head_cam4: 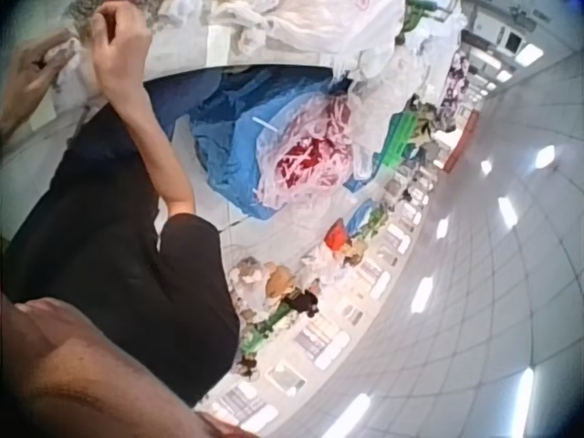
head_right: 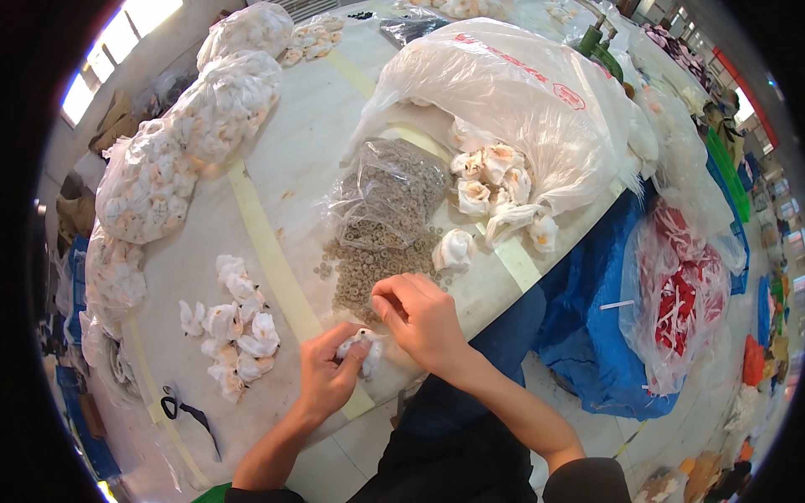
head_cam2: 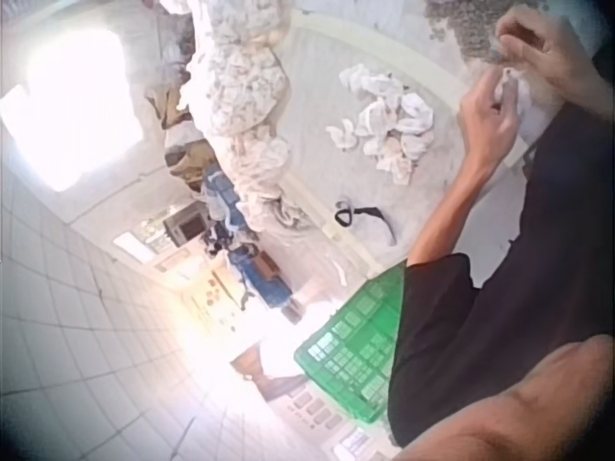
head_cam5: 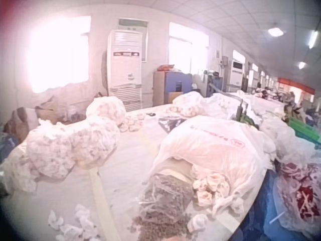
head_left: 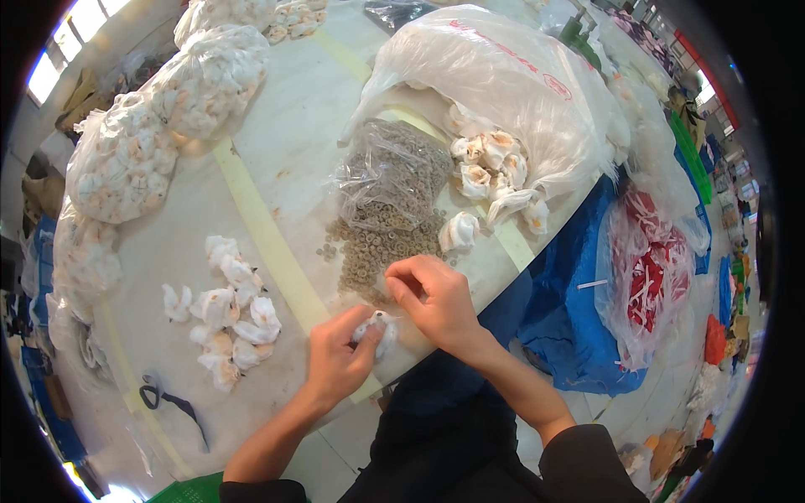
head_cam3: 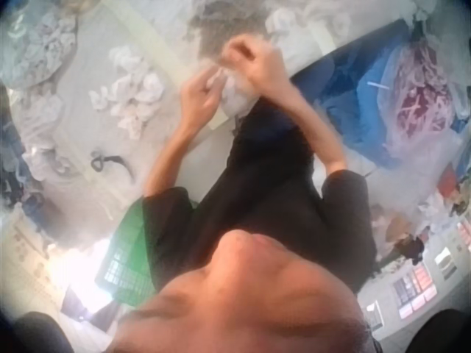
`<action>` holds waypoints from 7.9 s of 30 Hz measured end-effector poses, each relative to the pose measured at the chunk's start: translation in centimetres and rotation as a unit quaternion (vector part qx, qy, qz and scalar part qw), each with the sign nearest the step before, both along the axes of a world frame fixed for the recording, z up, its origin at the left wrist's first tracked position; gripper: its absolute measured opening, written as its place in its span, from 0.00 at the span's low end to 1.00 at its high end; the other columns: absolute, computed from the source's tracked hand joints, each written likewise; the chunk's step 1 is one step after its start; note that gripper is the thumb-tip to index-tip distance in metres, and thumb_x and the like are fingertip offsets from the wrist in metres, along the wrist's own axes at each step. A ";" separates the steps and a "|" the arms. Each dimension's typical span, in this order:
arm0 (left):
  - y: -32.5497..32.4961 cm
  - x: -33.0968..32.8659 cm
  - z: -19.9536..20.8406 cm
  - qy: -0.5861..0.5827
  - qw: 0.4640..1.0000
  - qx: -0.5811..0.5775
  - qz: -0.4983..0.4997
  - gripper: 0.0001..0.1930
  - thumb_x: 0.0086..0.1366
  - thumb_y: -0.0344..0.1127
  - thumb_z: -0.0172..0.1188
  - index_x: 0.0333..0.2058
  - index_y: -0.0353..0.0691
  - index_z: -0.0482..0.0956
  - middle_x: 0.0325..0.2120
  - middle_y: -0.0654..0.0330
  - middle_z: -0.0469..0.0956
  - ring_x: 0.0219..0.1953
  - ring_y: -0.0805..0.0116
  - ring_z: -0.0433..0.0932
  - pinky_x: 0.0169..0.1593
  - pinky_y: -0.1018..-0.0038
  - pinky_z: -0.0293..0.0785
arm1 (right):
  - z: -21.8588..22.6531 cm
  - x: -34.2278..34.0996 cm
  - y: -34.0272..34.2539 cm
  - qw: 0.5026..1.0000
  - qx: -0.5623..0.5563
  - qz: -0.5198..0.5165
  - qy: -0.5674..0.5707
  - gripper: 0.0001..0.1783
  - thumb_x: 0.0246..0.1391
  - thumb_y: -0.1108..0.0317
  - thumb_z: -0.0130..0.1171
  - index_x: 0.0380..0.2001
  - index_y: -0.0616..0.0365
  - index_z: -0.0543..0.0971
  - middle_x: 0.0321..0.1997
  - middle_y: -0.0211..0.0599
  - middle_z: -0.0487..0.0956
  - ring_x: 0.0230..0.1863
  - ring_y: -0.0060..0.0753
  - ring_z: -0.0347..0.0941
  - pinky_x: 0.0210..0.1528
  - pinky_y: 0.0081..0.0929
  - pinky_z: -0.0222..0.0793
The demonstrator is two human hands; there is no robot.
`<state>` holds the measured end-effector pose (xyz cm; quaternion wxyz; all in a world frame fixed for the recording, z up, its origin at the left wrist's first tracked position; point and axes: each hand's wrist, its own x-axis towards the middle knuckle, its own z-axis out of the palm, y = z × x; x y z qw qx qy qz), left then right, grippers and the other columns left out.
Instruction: The person repeatedly picks up small white fabric pieces and inserts small grey beads into them by hand. The person places the finished items on the table and continues the same process with additional pieces.
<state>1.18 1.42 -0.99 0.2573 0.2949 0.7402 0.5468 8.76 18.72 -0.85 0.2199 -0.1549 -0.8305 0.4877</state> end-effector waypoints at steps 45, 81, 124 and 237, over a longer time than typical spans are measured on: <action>0.1 -0.2 0.1 0.022 1.000 0.002 -0.016 0.06 0.69 0.29 0.64 0.41 0.34 0.83 0.28 0.51 0.80 0.24 0.64 0.78 0.28 0.71 0.73 | 1.3 2.0 -0.5 0.930 -0.341 0.119 -0.065 0.09 0.72 0.66 0.59 0.42 0.63 0.78 0.34 0.25 0.78 0.36 0.14 0.69 0.38 0.19 0.68; 0.1 -0.1 -0.4 0.169 0.983 -0.033 -0.059 0.05 0.62 0.31 0.67 0.31 0.38 0.79 0.23 0.50 0.77 0.23 0.48 0.79 0.26 0.61 0.72 | 1.3 2.3 0.0 0.989 0.048 0.138 0.015 0.07 0.56 0.76 0.68 0.37 0.62 0.79 0.33 0.43 0.79 0.35 0.48 0.78 0.38 0.39 0.74; -0.7 -1.6 0.9 -0.064 0.981 0.184 0.013 0.13 0.66 0.18 0.61 0.49 0.29 0.82 0.54 0.52 0.77 0.58 0.64 0.75 0.63 0.70 0.69 | -1.1 2.0 -0.4 0.969 0.244 -0.009 0.044 0.07 0.56 0.67 0.69 0.35 0.55 0.81 0.30 0.33 0.77 0.32 0.39 0.76 0.35 0.36 0.71; 0.2 -0.4 0.6 -0.044 0.993 -0.001 -0.113 0.06 0.70 0.27 0.58 0.42 0.33 0.81 0.41 0.54 0.87 0.41 0.67 0.86 0.46 0.71 0.81 | -0.9 2.0 2.4 0.973 0.227 -0.041 0.010 0.07 0.53 0.71 0.70 0.36 0.54 0.84 0.32 0.31 0.79 0.36 0.41 0.77 0.40 0.37 0.71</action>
